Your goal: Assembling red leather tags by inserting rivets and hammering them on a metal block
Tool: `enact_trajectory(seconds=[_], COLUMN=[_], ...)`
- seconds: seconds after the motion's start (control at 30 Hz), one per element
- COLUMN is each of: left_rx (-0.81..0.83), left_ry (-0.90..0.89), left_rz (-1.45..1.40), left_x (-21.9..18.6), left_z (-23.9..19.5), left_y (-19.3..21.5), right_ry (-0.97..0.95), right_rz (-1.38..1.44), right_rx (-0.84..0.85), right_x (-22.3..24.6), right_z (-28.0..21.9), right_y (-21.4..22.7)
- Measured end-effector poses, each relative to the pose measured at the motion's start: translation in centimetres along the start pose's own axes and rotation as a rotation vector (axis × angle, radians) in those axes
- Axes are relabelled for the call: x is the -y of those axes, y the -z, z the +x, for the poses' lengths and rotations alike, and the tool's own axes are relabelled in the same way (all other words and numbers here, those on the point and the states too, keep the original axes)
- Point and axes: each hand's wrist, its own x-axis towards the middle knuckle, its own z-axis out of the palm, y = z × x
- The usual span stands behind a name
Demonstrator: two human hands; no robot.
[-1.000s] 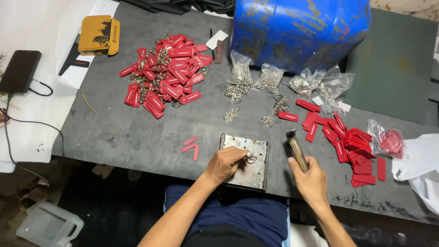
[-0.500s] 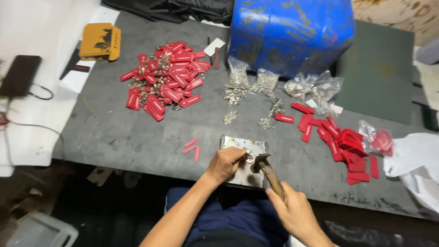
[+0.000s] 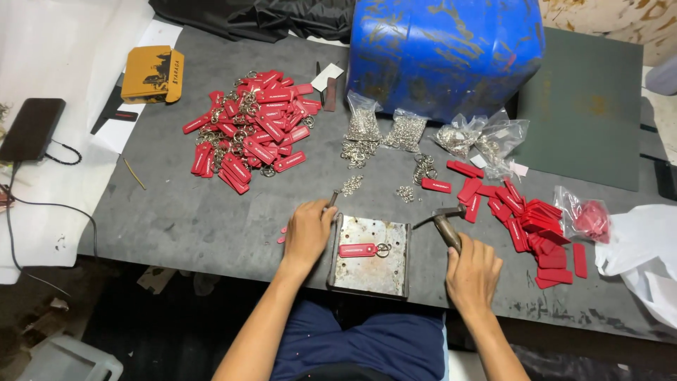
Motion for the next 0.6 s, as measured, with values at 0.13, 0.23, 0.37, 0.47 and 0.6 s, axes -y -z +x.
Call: enact_trajectory(seconds=[0.13, 0.23, 0.37, 0.47, 0.6], left_rx=[-0.043, -0.004, 0.187, 0.210, 0.453], left_ry=[-0.033, -0.257, -0.494, -0.385, -0.039], left_rz=[0.272, 0.183, 0.187, 0.021, -0.414], left_x=[-0.8, -3.7, -4.7, -4.7, -7.4], left_z=[-0.6, -2.0, -3.8, -4.4, -4.3], left_y=[0.0, -0.5, -2.6, -3.4, 0.0], right_ry=[0.056, -0.030, 0.112, 0.109, -0.165], right_rz=[-0.029, 0.244, 0.418, 0.519, 0.923], right_rx=[-0.182, -0.069, 0.140, 0.069, 0.178], right_x=[2.3, 5.7, 9.4, 10.7, 11.3], right_z=[0.3, 0.2, 0.4, 0.7, 0.9], right_y=[-0.5, 1.2, 2.1, 2.3, 3.2])
